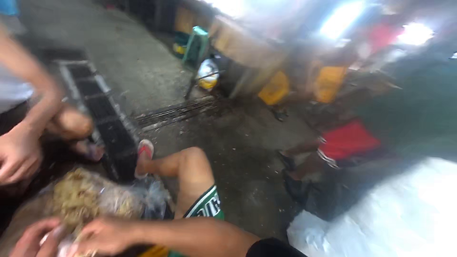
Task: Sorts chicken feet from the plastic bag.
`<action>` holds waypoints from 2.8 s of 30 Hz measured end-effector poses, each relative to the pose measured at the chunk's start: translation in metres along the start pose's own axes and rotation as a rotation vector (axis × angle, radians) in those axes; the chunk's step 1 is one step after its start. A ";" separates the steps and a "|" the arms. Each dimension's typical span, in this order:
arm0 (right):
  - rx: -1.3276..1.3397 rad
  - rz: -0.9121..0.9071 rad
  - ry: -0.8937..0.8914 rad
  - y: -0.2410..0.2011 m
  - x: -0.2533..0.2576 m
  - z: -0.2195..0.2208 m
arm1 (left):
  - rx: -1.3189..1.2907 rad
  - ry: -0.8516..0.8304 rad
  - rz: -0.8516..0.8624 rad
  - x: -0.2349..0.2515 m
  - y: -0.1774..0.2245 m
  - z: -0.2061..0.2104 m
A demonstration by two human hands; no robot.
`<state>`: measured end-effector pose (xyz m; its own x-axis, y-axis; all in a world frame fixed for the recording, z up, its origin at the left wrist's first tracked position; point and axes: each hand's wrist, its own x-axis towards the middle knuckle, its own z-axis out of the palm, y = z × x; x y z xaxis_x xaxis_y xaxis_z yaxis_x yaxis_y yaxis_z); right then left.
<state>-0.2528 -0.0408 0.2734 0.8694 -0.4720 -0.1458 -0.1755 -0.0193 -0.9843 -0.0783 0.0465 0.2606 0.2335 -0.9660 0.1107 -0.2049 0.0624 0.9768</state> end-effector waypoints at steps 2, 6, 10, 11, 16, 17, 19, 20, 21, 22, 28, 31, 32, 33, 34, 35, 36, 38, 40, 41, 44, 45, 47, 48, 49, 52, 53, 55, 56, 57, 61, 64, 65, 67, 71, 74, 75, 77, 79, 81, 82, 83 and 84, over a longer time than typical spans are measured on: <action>-0.041 0.031 -0.063 -0.004 0.002 -0.005 | 0.165 0.077 -0.155 0.002 0.015 0.006; -0.159 0.120 -0.095 0.008 0.010 0.003 | 0.206 0.153 -0.384 0.006 0.014 0.001; -0.096 0.053 0.011 0.025 0.017 0.012 | -0.034 0.279 -0.386 0.010 -0.005 -0.006; -0.101 0.034 0.020 0.026 0.018 0.012 | -0.063 0.309 -0.378 0.011 -0.011 -0.007; -0.168 -0.112 -0.046 0.015 -0.014 0.017 | 0.058 0.604 -0.450 0.013 -0.043 -0.060; -0.134 -0.115 -0.062 0.016 -0.019 0.018 | 0.070 0.663 -0.425 0.012 -0.042 -0.072; -0.020 -0.033 -0.058 0.021 -0.016 0.017 | 0.040 0.673 -0.358 0.012 -0.030 -0.076; 0.046 0.032 -0.050 0.022 -0.010 0.015 | 0.005 0.640 -0.327 0.013 -0.023 -0.071; 0.122 0.093 -0.035 0.024 -0.003 0.013 | -0.026 0.582 -0.286 0.014 -0.018 -0.062; 0.206 0.138 -0.014 0.025 0.004 0.012 | -0.048 0.519 -0.239 0.014 -0.016 -0.053; 0.354 0.189 -0.024 0.026 0.019 0.019 | -0.050 0.306 -0.251 0.015 -0.012 -0.018; 0.285 0.076 -0.037 0.030 0.019 0.021 | -0.099 0.373 -0.277 0.016 -0.015 -0.012; 0.281 0.041 -0.035 0.030 0.019 0.020 | -0.127 0.418 -0.281 0.018 -0.018 -0.010; 0.274 0.016 -0.037 0.030 0.018 0.020 | -0.145 0.463 -0.296 0.019 -0.021 -0.009; 0.246 -0.006 -0.043 0.028 0.013 0.020 | -0.138 0.519 -0.322 0.020 -0.025 -0.012; 0.185 -0.035 -0.058 0.024 0.004 0.020 | -0.093 0.597 -0.367 0.022 -0.032 -0.020; 0.108 -0.066 -0.083 0.019 -0.008 0.020 | -0.042 0.673 -0.425 0.023 -0.039 -0.038; 0.050 -0.100 -0.141 0.011 -0.032 0.021 | 0.024 0.820 -0.439 0.018 -0.048 -0.077; 0.134 -0.057 -0.142 0.014 -0.037 0.022 | 0.006 0.897 -0.339 0.015 -0.043 -0.092; 0.186 -0.017 -0.128 0.016 -0.031 0.022 | -0.028 0.884 -0.290 0.016 -0.034 -0.089; 0.388 0.108 -0.130 0.016 -0.006 0.019 | -0.114 0.758 -0.207 0.016 -0.012 -0.055; 0.463 0.137 -0.121 0.015 0.000 0.021 | -0.115 0.716 -0.163 0.013 -0.010 -0.045; 0.615 0.172 -0.113 0.012 0.007 0.026 | -0.092 0.646 -0.079 0.009 -0.007 -0.030; 0.662 0.196 -0.110 0.010 0.009 0.028 | -0.076 0.611 -0.054 0.007 -0.006 -0.026; 0.699 0.217 -0.099 0.009 0.010 0.031 | -0.065 0.583 -0.045 0.005 -0.004 -0.021; 0.780 0.238 -0.003 0.008 0.012 0.040 | -0.047 0.536 -0.038 0.001 -0.002 -0.011; 0.795 0.209 0.006 0.010 0.013 0.042 | -0.041 0.526 -0.035 0.001 -0.003 -0.012; 0.795 0.113 -0.015 0.013 0.011 0.044 | -0.068 0.530 -0.106 0.003 -0.003 -0.014; 0.773 0.067 -0.033 0.013 0.008 0.045 | -0.075 0.553 -0.166 0.004 -0.004 -0.016; 0.722 0.013 -0.052 0.011 0.003 0.045 | -0.065 0.602 -0.237 0.006 -0.008 -0.021; 0.447 -0.200 -0.151 -0.007 -0.033 0.039 | 0.006 0.855 -0.497 0.004 -0.032 -0.087; 0.455 -0.081 -0.122 0.010 -0.035 0.034 | -0.156 0.835 -0.477 -0.006 -0.022 -0.100; 0.462 -0.003 -0.100 0.021 -0.032 0.030 | -0.251 0.771 -0.481 -0.007 -0.017 -0.097; 0.418 0.138 -0.059 0.047 -0.030 0.020 | -0.282 0.623 -0.474 -0.011 -0.008 -0.097; 0.224 0.411 0.013 0.112 -0.041 0.001 | 0.271 0.515 -0.493 -0.039 0.004 -0.140; 0.126 0.622 0.117 0.144 -0.046 -0.007 | 0.669 0.579 -0.726 -0.085 0.017 -0.183; 0.106 0.639 0.122 0.145 -0.044 -0.008 | 0.743 0.615 -0.857 -0.106 0.015 -0.194; 0.075 0.583 0.081 0.141 -0.035 -0.008 | 0.789 0.671 -1.129 -0.140 0.004 -0.206; -0.005 0.511 0.017 0.139 -0.022 -0.008 | 0.794 0.688 -1.275 -0.149 -0.011 -0.202; -0.088 0.492 -0.032 0.143 -0.010 -0.006 | 0.796 0.655 -1.260 -0.125 -0.015 -0.176; -0.128 0.494 -0.049 0.146 -0.007 -0.005 | 0.772 0.615 -1.219 -0.105 -0.018 -0.159; -0.176 0.502 -0.067 0.149 -0.007 -0.004 | 0.731 0.558 -1.179 -0.087 -0.027 -0.143; -0.221 0.512 -0.088 0.151 -0.007 -0.003 | 0.689 0.479 -1.150 -0.069 -0.042 -0.127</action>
<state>-0.2866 -0.0430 0.1262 0.6810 -0.3949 -0.6167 -0.6698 0.0043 -0.7425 0.0351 0.1426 0.2350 0.8494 -0.2086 -0.4848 -0.0651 -0.9530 0.2960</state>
